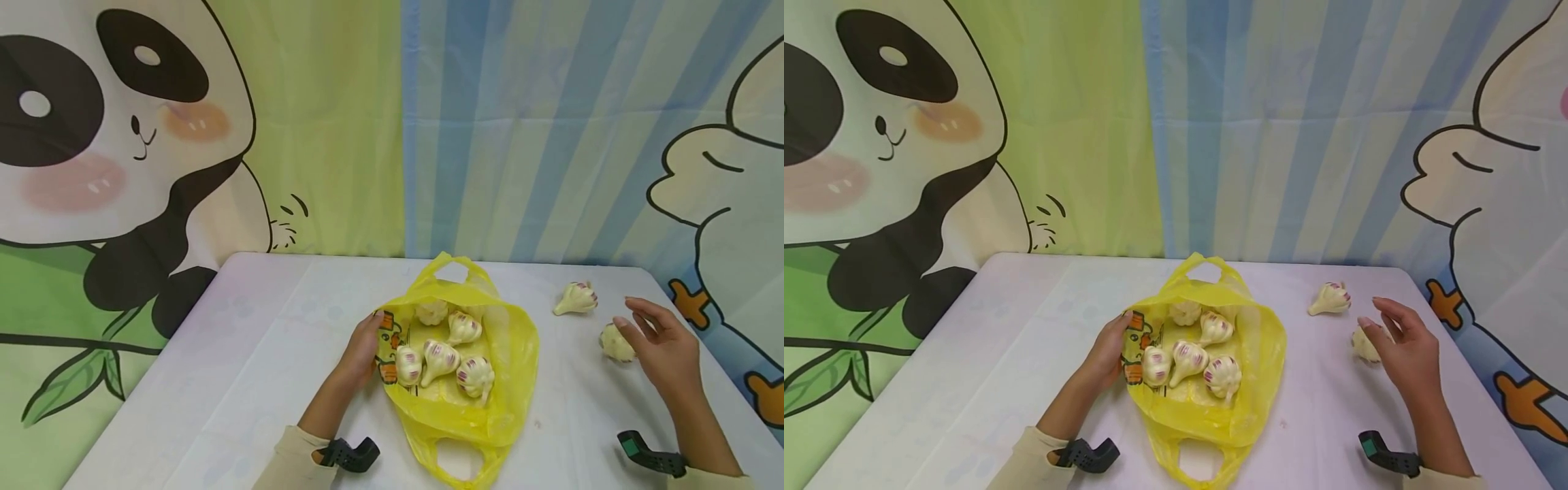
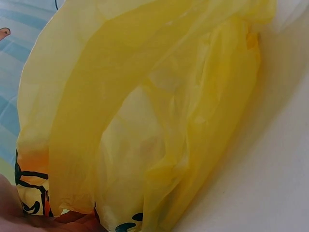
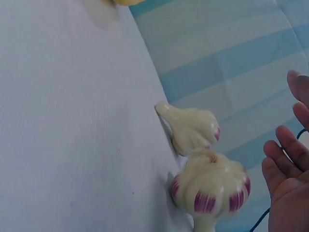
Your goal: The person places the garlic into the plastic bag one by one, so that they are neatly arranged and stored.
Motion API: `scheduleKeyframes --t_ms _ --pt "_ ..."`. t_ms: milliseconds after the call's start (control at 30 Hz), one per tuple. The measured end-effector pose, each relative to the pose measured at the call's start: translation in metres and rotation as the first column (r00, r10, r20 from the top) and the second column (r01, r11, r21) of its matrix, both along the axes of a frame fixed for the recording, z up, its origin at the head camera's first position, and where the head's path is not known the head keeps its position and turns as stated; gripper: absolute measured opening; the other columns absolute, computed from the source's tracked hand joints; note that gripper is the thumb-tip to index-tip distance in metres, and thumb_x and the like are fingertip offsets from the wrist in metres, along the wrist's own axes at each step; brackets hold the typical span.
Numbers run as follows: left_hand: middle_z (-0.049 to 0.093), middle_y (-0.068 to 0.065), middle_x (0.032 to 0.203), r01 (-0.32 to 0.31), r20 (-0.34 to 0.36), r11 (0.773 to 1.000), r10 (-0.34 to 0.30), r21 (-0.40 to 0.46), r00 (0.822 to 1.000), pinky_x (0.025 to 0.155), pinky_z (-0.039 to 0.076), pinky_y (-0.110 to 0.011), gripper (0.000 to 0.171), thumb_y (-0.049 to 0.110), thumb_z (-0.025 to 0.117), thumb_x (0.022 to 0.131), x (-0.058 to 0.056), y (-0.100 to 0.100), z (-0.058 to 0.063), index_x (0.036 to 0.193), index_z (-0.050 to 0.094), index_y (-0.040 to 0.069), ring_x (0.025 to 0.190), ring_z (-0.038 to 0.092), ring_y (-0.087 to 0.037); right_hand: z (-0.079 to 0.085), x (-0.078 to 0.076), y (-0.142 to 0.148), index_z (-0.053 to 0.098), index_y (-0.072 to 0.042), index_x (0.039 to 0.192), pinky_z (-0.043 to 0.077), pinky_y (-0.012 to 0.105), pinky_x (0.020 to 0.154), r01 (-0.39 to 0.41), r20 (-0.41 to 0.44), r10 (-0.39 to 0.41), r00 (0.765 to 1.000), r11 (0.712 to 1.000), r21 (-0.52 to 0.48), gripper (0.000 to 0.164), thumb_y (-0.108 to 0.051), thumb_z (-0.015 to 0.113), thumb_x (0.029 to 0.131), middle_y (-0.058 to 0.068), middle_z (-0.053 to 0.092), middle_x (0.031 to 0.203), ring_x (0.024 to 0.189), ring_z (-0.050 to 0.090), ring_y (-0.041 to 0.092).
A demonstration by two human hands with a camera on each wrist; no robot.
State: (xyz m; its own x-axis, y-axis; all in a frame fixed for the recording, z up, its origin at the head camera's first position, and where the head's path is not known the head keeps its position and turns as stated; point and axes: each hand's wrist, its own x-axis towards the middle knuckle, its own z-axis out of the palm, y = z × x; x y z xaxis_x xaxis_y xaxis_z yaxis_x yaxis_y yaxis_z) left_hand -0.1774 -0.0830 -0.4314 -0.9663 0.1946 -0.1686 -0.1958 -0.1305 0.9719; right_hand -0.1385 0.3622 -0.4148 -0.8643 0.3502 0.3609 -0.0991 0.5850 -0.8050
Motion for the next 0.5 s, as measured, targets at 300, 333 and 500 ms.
scheduleKeyframes --t_ms 300,333,500 --pt "0.058 -0.016 0.108 0.01 0.029 0.999 -0.011 0.031 1.0 0.08 0.048 -0.03 0.047 0.039 0.032 0.106 0.0 0.001 0.003 0.132 0.052 0.005 0.097 0.057 -0.026 -0.019 -0.002 0.023 0.028 -0.016 0.154 0.012 0.044 0.113 0.076 0.208 -0.07 0.976 0.997 -0.025 0.072 -0.034 0.065 0.095 0.007 0.003 0.162 0.147 0.001 0.029" --pt "0.058 -0.015 0.107 0.008 0.033 1.0 -0.009 0.03 0.999 0.081 0.048 -0.03 0.047 0.039 0.033 0.106 0.001 0.001 0.003 0.132 0.052 0.005 0.097 0.057 -0.026 -0.021 -0.003 0.025 0.024 -0.017 0.155 0.01 0.05 0.112 0.072 0.227 -0.062 0.972 0.997 -0.037 0.076 -0.034 0.065 0.094 0.008 -0.004 0.162 0.146 -0.002 0.034" --pt "0.057 -0.017 0.114 0.018 0.026 0.999 -0.02 0.042 0.999 0.085 0.048 -0.031 0.048 0.039 0.031 0.106 0.0 -0.001 0.002 0.135 0.049 0.005 0.102 0.057 -0.027 -0.032 -0.006 0.031 0.007 -0.014 0.157 0.013 0.067 0.104 0.03 0.305 -0.017 0.952 0.999 -0.039 0.088 -0.035 0.065 0.094 0.016 -0.021 0.158 0.141 -0.005 0.049"
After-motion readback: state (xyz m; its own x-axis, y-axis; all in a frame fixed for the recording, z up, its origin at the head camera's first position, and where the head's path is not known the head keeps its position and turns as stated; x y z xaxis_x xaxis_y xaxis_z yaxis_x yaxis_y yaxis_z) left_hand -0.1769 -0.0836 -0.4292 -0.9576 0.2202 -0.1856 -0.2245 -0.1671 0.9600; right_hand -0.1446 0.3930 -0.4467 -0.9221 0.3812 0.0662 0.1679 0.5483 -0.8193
